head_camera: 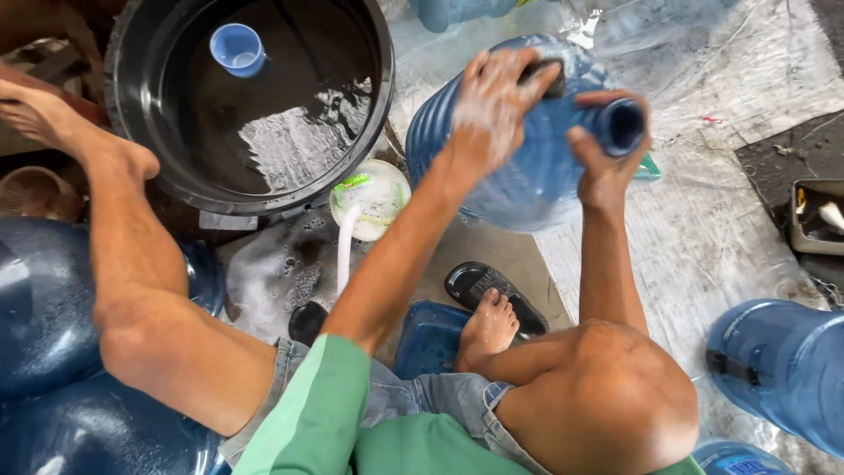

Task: The person scrubs the exterior of a large blue water jug using a soapy sponge, repeatedly dipping the sponge into a bucket of soapy water and rotating the jug to clean different sides. The person also scrubs the neck and rim of the jug.

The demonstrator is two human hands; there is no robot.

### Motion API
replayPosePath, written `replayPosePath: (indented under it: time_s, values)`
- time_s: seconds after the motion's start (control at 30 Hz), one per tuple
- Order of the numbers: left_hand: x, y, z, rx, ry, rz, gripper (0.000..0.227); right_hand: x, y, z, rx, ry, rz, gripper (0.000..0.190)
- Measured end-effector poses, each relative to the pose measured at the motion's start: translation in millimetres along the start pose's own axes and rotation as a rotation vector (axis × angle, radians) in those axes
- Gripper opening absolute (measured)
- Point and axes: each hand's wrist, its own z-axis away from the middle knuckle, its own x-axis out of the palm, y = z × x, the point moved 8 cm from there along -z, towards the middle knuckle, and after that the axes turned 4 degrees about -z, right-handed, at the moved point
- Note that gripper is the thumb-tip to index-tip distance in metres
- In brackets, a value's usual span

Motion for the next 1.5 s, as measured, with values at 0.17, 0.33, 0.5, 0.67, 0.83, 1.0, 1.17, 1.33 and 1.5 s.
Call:
replayPosePath:
  time_s: [0.17, 0.33, 0.5, 0.67, 0.83, 1.0, 1.17, 1.33, 1.5]
  values:
    - [-17.9, 48.0, 80.3, -0.168, 0.346, -0.067, 0.039, -44.4, 22.2, 9.8, -0.170, 0.374, 0.021, 0.027]
    - [-4.1, -3.7, 7.4, -0.144, 0.255, -0.008, 0.054, -13.3, 4.1, 10.1, -0.108, 0.201, -0.023, 0.031]
    - [53.3, -11.0, -45.6, -0.196, -0.432, -0.258, 0.068, -7.1, -1.4, -3.1, -0.070, 0.190, 0.073, 0.023]
    - [-57.6, 42.6, 39.2, -0.422, 0.154, 0.106, 0.051, -65.9, 33.1, -0.9, 0.137, 0.539, -0.137, 0.015]
    - [-9.2, 25.3, 30.1, -0.401, 0.408, -0.036, 0.039, -61.6, 35.6, 5.3, 0.018, 0.290, -0.144, 0.021]
    - [98.5, -63.2, -47.2, -0.475, 0.383, 0.013, 0.032, -47.4, 23.2, 6.1, -0.046, 0.217, -0.128, 0.022]
    - [14.6, -13.2, 42.8, -0.402, 0.319, 0.402, 0.058, -82.8, 40.4, 7.3, 0.020, 0.378, -0.217, 0.017]
    - [6.3, 26.7, 86.4, -0.376, 0.467, 0.483, 0.045, -105.2, 61.7, 2.7, 0.105, 0.359, -0.341, 0.017]
    - [101.2, -60.6, -18.5, -0.490, 0.134, 0.502, 0.043, -97.1, 55.0, 4.7, 0.065, 0.263, -0.336, 0.021]
